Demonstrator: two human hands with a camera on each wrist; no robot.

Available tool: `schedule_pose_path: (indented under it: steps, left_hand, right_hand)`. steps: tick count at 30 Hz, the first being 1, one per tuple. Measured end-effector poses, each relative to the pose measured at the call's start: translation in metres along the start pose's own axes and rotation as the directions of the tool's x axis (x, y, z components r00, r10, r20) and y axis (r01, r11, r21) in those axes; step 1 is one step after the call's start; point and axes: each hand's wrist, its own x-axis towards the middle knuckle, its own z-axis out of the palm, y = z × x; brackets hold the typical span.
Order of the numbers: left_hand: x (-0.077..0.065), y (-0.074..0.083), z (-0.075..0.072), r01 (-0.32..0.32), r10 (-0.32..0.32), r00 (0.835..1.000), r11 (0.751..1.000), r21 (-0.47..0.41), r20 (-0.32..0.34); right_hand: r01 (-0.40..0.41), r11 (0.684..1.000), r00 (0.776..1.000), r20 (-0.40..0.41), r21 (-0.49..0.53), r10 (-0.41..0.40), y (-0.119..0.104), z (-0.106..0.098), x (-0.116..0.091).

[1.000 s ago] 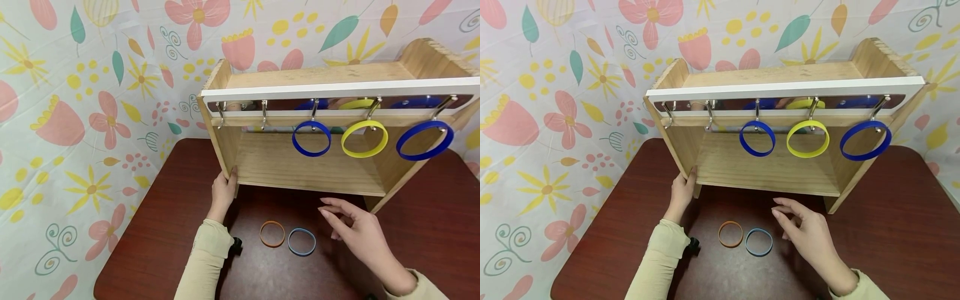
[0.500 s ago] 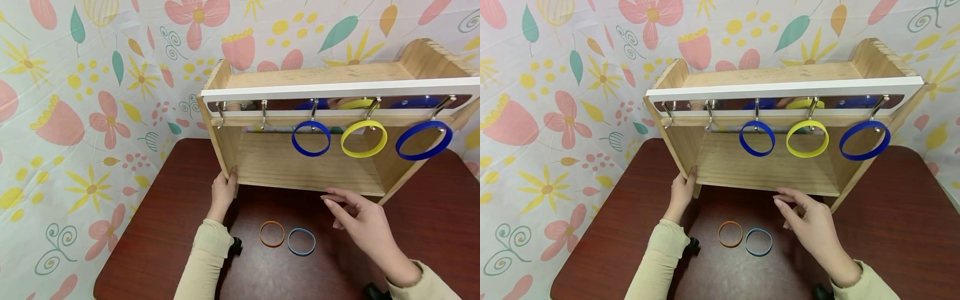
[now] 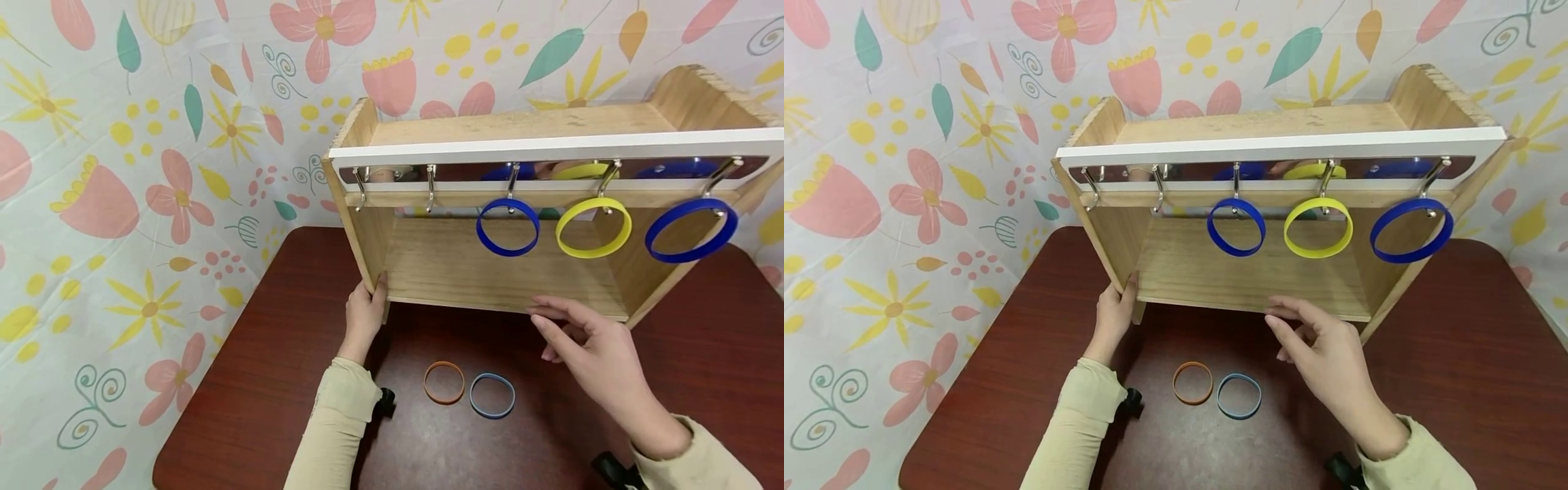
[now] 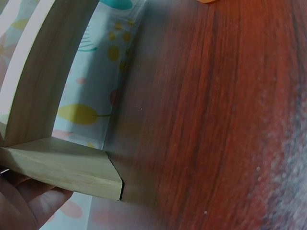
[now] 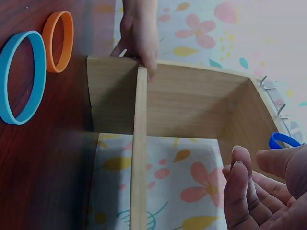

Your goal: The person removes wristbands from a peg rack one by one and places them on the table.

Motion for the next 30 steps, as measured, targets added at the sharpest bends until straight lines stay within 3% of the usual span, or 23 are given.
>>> schedule_pose_path:
  steps: [30]
  left_hand:
    - [0.000, 0.000, 0.000, 0.002, -0.002, 1.000, 1.000, -0.005, -0.001]
  right_hand:
    - [0.059, 0.998, 0.998, -0.034, 0.034, -0.058, -0.020, -0.009, 0.023]
